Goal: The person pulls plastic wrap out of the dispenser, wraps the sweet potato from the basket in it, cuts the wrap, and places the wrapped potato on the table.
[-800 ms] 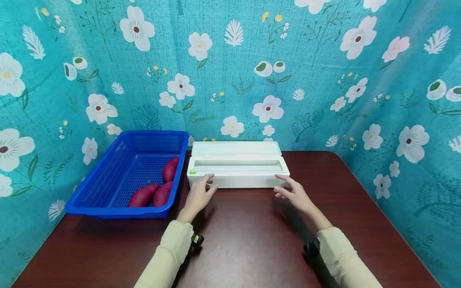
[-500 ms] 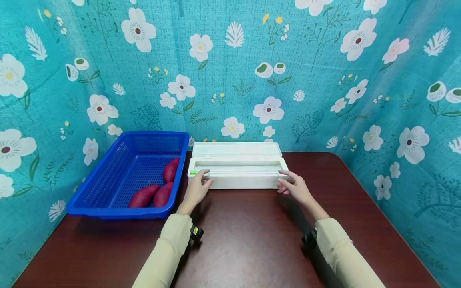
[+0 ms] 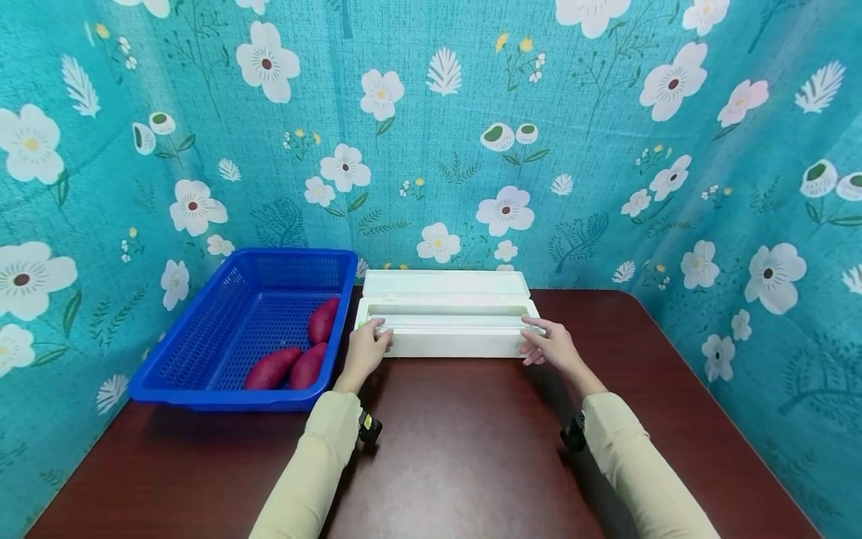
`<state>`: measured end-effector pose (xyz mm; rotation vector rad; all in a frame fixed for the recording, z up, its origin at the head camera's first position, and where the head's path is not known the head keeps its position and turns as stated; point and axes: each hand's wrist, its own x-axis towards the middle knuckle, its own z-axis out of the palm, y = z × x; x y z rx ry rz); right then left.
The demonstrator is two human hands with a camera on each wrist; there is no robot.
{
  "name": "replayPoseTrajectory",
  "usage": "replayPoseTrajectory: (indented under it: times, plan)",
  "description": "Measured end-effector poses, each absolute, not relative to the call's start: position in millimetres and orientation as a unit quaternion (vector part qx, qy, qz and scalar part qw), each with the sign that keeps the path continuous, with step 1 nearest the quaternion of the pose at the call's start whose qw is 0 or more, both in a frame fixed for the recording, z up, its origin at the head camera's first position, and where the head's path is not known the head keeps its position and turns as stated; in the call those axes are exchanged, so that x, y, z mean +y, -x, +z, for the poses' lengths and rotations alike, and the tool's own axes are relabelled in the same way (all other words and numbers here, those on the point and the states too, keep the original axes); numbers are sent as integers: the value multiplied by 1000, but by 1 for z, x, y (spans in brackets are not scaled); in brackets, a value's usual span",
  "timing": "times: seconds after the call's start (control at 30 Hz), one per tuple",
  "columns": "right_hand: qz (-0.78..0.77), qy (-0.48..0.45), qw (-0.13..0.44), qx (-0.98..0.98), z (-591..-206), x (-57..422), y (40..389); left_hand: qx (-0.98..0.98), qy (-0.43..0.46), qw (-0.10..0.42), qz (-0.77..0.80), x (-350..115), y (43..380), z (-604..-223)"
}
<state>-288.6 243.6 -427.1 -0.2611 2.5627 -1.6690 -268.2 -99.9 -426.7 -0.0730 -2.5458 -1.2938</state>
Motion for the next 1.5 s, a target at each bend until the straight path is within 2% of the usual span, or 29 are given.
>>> replayPoseTrajectory:
  times: [0.27, 0.6, 0.87, 1.0, 1.13, 1.5]
  plan:
    - [-532, 62, 63, 842, -429, 242, 292, -889, 15, 137, -436, -101, 274, -430]
    - [-548, 34, 79, 832, -426, 241, 295, -893, 17, 158, -421, -102, 276, -427]
    - [-548, 29, 102, 830, -421, 245, 298, -888, -10, 136, -439, -100, 278, -427]
    - [-548, 5, 108, 829, -420, 244, 300, -884, -24, 142, -445, -101, 279, -426]
    - [-542, -19, 102, 834, -418, 243, 301, -881, -27, 150, -447, -104, 279, -427]
    - [-525, -43, 57, 848, -418, 238, 299, -866, -93, 121, -476, -102, 285, -425]
